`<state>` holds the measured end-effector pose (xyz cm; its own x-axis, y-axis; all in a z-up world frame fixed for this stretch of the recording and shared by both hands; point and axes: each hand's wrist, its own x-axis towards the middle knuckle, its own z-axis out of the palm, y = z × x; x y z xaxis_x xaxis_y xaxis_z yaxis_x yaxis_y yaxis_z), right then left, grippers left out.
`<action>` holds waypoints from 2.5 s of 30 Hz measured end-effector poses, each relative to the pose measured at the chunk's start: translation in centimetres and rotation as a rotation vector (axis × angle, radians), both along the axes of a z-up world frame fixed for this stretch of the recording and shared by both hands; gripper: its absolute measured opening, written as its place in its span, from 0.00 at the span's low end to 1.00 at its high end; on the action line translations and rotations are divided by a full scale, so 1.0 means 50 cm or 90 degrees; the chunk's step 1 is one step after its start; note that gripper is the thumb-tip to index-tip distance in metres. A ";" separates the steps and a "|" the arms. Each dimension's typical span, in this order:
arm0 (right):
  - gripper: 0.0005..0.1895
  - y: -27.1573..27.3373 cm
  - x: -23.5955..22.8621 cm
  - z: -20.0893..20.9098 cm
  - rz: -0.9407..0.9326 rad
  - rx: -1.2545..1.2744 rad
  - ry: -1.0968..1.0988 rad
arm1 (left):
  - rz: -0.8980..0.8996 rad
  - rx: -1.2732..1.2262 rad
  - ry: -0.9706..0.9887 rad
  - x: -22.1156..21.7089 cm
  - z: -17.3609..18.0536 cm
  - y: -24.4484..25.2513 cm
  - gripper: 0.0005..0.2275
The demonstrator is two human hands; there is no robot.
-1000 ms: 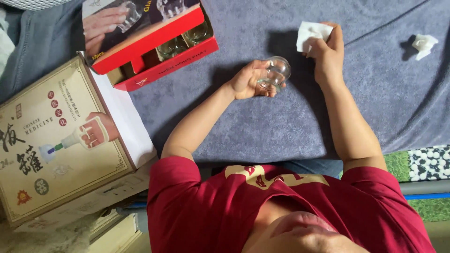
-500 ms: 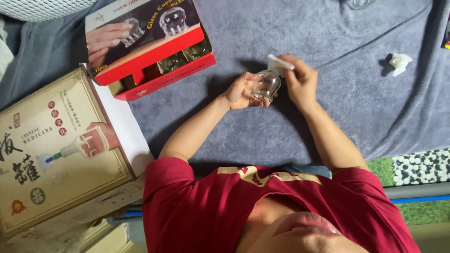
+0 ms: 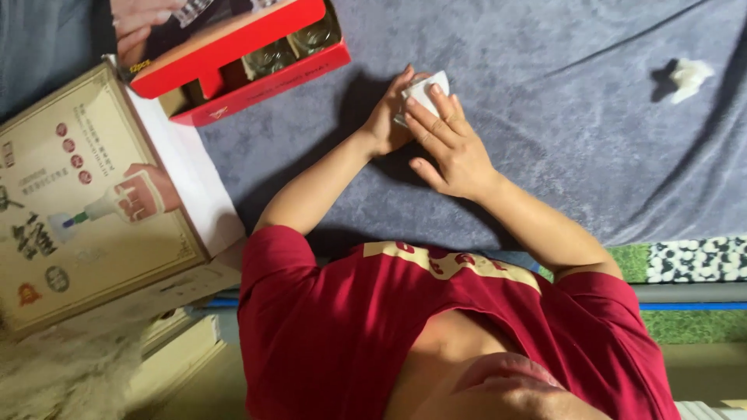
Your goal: Cleaning glass cupping jars by wiping them thoroughly with a white cloth.
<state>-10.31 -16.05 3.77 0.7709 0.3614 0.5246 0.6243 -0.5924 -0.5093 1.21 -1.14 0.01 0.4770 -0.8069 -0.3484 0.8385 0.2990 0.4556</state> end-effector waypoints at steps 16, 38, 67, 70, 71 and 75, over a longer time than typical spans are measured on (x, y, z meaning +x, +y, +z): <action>0.43 0.020 0.006 -0.039 -0.064 -0.142 0.046 | 0.099 -0.056 -0.027 0.002 -0.064 -0.005 0.17; 0.28 -0.046 0.024 -0.014 -0.058 0.152 0.127 | -0.056 -0.108 -0.374 -0.002 -0.049 0.018 0.26; 0.39 -0.069 0.031 -0.011 -0.114 -0.029 -0.098 | -0.152 -0.201 -0.458 0.004 -0.082 0.037 0.30; 0.30 -0.063 0.016 -0.023 -0.098 -0.021 -0.133 | -0.161 -0.188 -0.455 0.005 -0.069 0.038 0.28; 0.30 -0.053 0.022 -0.012 -0.097 -0.022 -0.132 | -0.159 -0.188 -0.455 0.003 -0.062 0.036 0.28; 0.21 -0.040 0.033 0.005 0.008 0.065 -0.084 | -0.174 -0.163 -0.446 0.005 -0.031 0.028 0.25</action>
